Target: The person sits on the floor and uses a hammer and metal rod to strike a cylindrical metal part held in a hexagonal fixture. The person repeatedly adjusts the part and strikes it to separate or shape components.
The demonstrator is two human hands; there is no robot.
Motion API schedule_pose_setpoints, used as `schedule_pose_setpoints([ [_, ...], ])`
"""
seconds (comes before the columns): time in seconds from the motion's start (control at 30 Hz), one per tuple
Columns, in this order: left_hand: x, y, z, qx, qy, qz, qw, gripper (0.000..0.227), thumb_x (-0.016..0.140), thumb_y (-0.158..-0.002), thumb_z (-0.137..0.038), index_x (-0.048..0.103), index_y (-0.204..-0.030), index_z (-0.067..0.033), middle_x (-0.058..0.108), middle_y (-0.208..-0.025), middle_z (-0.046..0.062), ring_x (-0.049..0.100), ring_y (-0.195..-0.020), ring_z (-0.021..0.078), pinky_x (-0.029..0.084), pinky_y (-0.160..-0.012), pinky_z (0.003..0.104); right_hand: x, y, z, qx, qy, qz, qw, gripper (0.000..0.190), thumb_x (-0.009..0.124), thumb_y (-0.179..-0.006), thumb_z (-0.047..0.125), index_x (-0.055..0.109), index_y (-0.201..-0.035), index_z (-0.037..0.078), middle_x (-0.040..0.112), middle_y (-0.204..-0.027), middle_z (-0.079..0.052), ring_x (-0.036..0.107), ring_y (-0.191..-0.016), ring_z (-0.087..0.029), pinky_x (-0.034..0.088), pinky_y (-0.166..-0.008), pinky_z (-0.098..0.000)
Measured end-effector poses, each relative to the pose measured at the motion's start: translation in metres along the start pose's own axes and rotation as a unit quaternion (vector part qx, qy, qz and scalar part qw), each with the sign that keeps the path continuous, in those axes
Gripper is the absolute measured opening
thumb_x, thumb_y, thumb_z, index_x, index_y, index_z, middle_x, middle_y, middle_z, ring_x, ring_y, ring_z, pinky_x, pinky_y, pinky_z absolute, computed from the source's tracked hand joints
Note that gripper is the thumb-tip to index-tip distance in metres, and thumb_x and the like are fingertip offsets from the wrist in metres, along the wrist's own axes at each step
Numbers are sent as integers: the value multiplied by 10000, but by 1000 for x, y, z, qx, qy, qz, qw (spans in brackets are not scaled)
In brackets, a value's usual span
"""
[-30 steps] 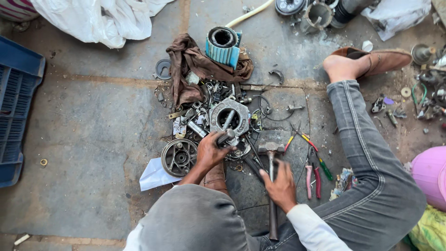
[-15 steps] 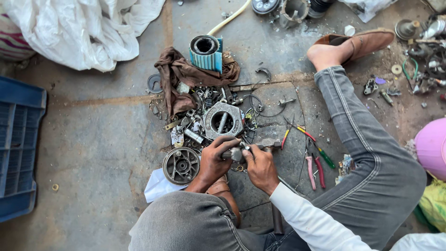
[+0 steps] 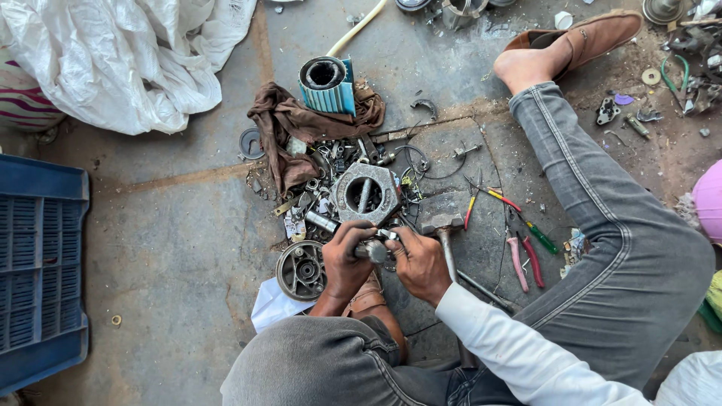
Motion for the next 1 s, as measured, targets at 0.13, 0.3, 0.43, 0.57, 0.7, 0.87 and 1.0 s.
schedule_pose_setpoints([
  [0.13, 13, 6, 33, -148, 148, 20, 978, 249, 861, -818, -85, 686, -990, -41, 764, -971, 54, 749, -876, 142, 650, -750, 319, 4, -14, -18, 91, -22, 131, 987, 251, 580, -1015, 265, 685, -1113, 59, 709, -711, -137, 680, -572, -256, 510, -522, -410],
  [0.3, 22, 19, 51, -234, 282, 22, 930, 205, 795, -903, -84, 742, -1074, 14, 783, -965, 52, 719, -893, 120, 591, -796, 292, -12, -29, -16, -1, -79, 63, 995, 247, 611, -1031, 208, 683, -1141, -2, 726, -782, -114, 721, -668, -174, 535, -578, -320],
  [0.43, 21, 24, 52, -254, 313, 10, 915, 221, 747, -961, -106, 732, -1139, 26, 777, -1012, 49, 701, -933, 101, 570, -854, 251, -8, -28, -26, 98, -155, 95, 978, 248, 595, -1020, 186, 701, -1158, 9, 749, -756, -73, 718, -659, -122, 558, -585, -283],
  [0.57, 19, 23, 49, -249, 303, 21, 920, 350, 754, -948, -90, 679, -1278, 0, 720, -1044, 51, 655, -920, 87, 545, -811, 242, 0, -24, -37, 178, -210, 116, 954, 283, 599, -1003, 196, 690, -1220, 38, 724, -762, -45, 675, -650, -92, 549, -581, -271],
  [0.7, 22, 23, 47, -214, 282, 72, 933, 377, 747, -954, -101, 675, -1311, -5, 724, -1118, 44, 653, -959, 79, 548, -831, 235, 3, -20, -48, 237, -281, 146, 918, 292, 601, -1018, 199, 701, -1230, 24, 695, -769, -37, 627, -655, -87, 519, -602, -254],
  [0.87, 27, 30, 57, -233, 272, 59, 932, 305, 745, -953, -142, 728, -1223, 0, 770, -983, 34, 658, -850, 66, 551, -753, 234, -5, -23, -43, 182, -268, 184, 928, 324, 608, -1010, 246, 686, -1242, 34, 710, -810, -29, 641, -684, -79, 538, -622, -241],
  [1.0, 29, 35, 65, -257, 285, 45, 922, 237, 723, -986, -198, 745, -1072, 22, 750, -882, 36, 670, -805, 80, 558, -735, 252, -10, -22, -40, 181, -147, 189, 954, 374, 685, -938, 279, 669, -1231, 48, 749, -812, -27, 666, -674, -96, 535, -597, -253],
])
Point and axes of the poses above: each hand's wrist, its own y-axis away from the middle knuckle, its own x-axis out of the palm, z = x × y, the point moved 5 cm from there along -y, towards the middle knuckle
